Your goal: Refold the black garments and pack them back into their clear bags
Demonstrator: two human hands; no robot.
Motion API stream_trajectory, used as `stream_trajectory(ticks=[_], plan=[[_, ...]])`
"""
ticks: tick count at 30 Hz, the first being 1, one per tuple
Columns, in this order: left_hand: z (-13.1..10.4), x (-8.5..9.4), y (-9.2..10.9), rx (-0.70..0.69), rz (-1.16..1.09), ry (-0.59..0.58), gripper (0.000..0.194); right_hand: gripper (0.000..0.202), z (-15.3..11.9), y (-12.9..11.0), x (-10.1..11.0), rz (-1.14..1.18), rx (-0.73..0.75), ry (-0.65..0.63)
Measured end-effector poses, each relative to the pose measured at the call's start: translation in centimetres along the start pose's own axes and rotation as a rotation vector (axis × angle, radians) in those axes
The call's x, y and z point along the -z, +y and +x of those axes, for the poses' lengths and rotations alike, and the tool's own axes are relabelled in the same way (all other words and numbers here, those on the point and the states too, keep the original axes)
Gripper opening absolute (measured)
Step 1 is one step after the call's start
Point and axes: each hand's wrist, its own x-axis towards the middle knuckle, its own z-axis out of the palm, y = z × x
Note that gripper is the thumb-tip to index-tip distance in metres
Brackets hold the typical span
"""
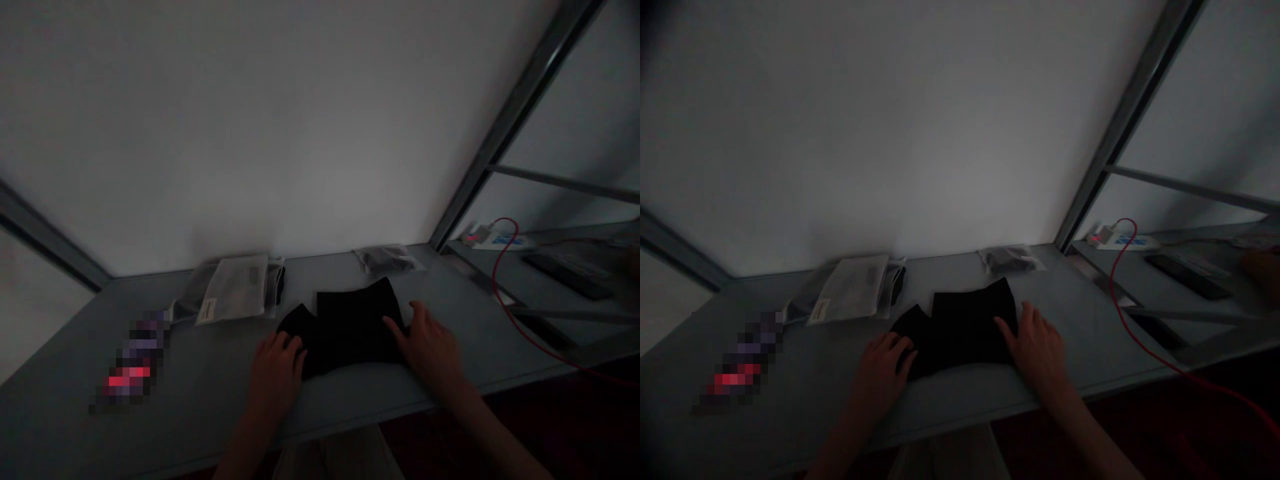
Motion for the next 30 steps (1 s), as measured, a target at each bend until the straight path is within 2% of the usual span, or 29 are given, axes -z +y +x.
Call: stream_trajectory(ticks=[2,3,4,6,8,11,14,17,20,22,24,27,30], plan=[[0.1,0.0,-0.1,0.003,-0.012,-0.004,0.013,0.056,-0.9,-1.2,0.4,0.118,0.105,0.178],[0.1,0.0,-0.1,0.005,-0.025,-0.002,0.012,0.053,-1.4,-1.7,0.4,0.172,0.181,0.207],[0.1,-0.1,-0.3,0.007,-0.041,0.002,0.012,0.053,-1.9,-2.1,0.3,0.222,0.271,0.179],[0.2,-0.3,-0.6,0.004,-0.085,0.011,0.011,0.055,-2.7,-2.7,-0.3,0.303,0.423,0.025],[0.2,-0.6,-1.1,-0.001,-0.138,0.024,0.010,0.059,-2.9,-2.6,-1.0,0.349,0.494,-0.159],[0.3,-1.0,-1.6,0.000,-0.200,0.032,0.010,0.060,-2.4,-1.7,-1.4,0.403,0.454,-0.364],[0.3,-1.1,-1.9,0.033,-0.235,0.016,0.007,0.057,-1.5,-0.6,-0.7,0.504,0.392,-0.521],[0.5,-0.4,-1.9,0.054,-0.267,-0.028,0.004,0.054,-0.4,0.3,-0.1,0.556,0.377,-0.573],[1.4,1.1,-1.4,0.036,-0.258,-0.066,0.002,0.050,1.2,0.8,-0.3,0.482,0.394,-0.446],[2.4,2.2,-0.8,0.019,-0.222,-0.026,0.002,0.049,2.9,0.6,-0.7,0.376,0.421,-0.320],[3.8,3.2,0.1,-0.004,-0.160,0.014,0.003,0.056,5.0,-0.1,-1.1,0.255,0.469,-0.261],[5.9,3.9,1.2,-0.017,0.008,-0.073,0.026,0.080,7.9,-1.3,-1.3,0.056,0.529,-0.365],[7.3,3.8,1.6,0.032,0.140,-0.235,0.048,0.084,9.7,-2.4,-1.1,-0.080,0.542,-0.510]])
